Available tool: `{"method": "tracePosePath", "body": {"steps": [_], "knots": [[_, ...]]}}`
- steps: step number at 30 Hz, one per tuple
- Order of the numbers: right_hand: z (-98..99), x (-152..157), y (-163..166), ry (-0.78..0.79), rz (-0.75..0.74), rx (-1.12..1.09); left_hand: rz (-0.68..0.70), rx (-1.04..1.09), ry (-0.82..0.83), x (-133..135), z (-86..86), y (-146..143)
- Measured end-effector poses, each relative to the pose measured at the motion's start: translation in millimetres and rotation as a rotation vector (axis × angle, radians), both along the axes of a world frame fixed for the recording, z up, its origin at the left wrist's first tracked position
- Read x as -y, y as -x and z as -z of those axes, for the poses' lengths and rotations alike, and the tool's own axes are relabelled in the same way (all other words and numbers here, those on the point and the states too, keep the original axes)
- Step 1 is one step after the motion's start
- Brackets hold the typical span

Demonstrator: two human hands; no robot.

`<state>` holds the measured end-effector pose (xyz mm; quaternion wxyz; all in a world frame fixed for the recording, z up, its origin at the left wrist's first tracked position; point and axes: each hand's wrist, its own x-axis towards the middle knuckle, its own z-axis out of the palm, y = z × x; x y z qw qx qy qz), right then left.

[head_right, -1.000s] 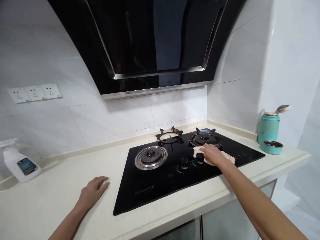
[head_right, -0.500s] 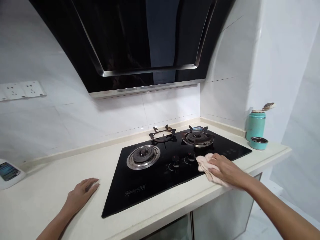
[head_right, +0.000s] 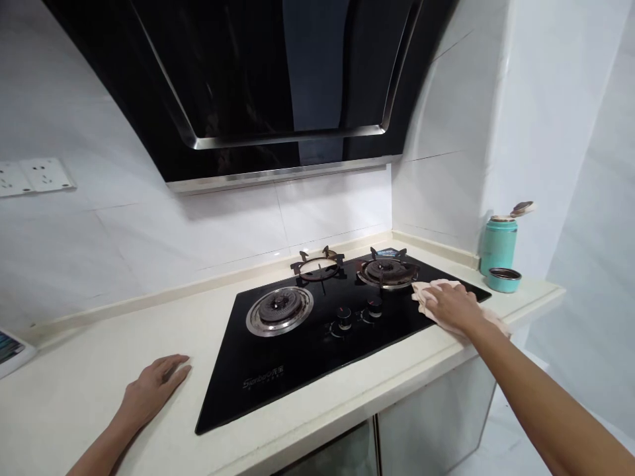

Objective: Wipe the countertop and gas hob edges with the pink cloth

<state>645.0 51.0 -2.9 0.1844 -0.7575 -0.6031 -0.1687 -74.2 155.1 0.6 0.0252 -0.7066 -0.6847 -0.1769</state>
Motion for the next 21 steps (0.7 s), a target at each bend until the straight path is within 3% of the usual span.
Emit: {"method": "tracePosePath", "body": {"steps": [3,7,10,12,16,19,21], "knots": [[11.2,8,31,0.048,-0.056,0.029,0.009,-0.006,-0.001,0,1.0,-1],[17.9,44,101,0.044,-0.299,0.004,0.023,-0.013,-0.007,2,3.8,-2],[9.3,71,148,0.002,-0.501,-0.272,0.021,-0.019,-0.011,4,5.8,-3],[-5.2,76,164,-0.013,-0.550,-0.537,0.022,-0.022,-0.018,5,6.5,-4],[-45.2,34,164,-0.155,-0.367,-0.809,0.028,-0.009,-0.045,6,6.2,-5],[-65.4,-24,160,-0.192,-0.275,-0.750,0.031,0.009,-0.041,8,5.5,-5],[-67.2,-59,164,-0.166,-0.239,-0.666,0.036,0.019,-0.033,8,5.7,-4]]}}
